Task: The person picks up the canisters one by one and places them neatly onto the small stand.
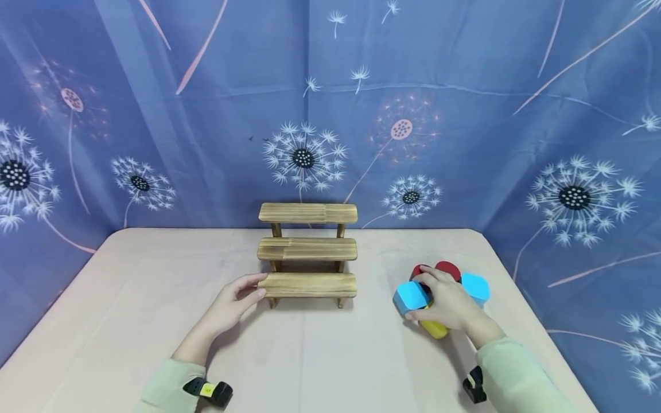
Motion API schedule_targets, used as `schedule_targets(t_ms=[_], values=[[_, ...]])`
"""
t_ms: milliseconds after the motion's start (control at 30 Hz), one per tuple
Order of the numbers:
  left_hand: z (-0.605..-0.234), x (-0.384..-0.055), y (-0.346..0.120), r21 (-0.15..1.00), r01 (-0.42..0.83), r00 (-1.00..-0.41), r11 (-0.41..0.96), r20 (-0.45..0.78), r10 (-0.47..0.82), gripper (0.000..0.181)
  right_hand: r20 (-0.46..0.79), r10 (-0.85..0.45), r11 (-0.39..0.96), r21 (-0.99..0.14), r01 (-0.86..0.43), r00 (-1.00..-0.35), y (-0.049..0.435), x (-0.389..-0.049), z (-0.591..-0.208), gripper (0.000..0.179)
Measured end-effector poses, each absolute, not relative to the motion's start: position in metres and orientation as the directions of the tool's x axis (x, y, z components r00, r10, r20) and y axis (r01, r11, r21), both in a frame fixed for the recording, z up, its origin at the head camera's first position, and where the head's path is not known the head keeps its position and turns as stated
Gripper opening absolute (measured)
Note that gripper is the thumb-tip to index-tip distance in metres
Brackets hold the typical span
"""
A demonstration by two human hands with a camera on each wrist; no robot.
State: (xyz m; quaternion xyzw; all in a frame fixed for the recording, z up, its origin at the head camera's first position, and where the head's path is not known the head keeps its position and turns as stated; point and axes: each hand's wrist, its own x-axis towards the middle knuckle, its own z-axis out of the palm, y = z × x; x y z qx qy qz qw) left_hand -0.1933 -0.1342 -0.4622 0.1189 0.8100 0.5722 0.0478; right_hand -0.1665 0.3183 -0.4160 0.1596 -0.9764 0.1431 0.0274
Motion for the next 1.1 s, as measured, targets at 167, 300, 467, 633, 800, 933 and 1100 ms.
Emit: schedule_targets(t_ms=[167, 300, 467, 633, 800, 933, 1100], values=[[-0.463, -0.194, -0.135, 0.934, 0.151, -0.966, 0.324, 0.069, 0.251, 0.044, 0.121, -0.277, 0.900, -0.315, -0.301, -0.953, 0.317, -0.166, -0.416, 0.080], [-0.464, -0.195, -0.134, 0.934, 0.148, -0.965, 0.327, 0.063, 0.254, 0.044, 0.126, -0.251, 0.891, -0.356, -0.280, -0.960, 0.316, -0.167, -0.415, 0.082], [-0.464, -0.195, -0.134, 0.938, 0.130, -0.967, 0.322, 0.048, 0.249, 0.043, 0.118, -0.220, 0.884, -0.396, -0.249, -0.968, 0.314, -0.167, -0.412, 0.085], [-0.463, -0.194, -0.134, 0.937, 0.130, -0.968, 0.323, 0.050, 0.245, 0.042, 0.153, -0.200, 0.857, -0.451, -0.249, -0.968, 0.311, -0.165, -0.413, 0.076], [-0.465, -0.194, -0.135, 0.937, 0.138, -0.968, 0.320, 0.059, 0.246, 0.043, 0.174, -0.170, 0.862, -0.451, -0.232, -0.970, 0.305, -0.164, -0.413, 0.076], [-0.465, -0.194, -0.135, 0.941, 0.137, -0.966, 0.310, 0.058, 0.251, 0.043, 0.190, -0.144, 0.870, -0.443, -0.216, -0.971, 0.302, -0.163, -0.413, 0.078], [-0.465, -0.194, -0.134, 0.945, 0.127, -0.968, 0.301, 0.052, 0.244, 0.043, 0.204, -0.121, 0.867, -0.455, -0.204, -0.971, 0.299, -0.164, -0.413, 0.077]])
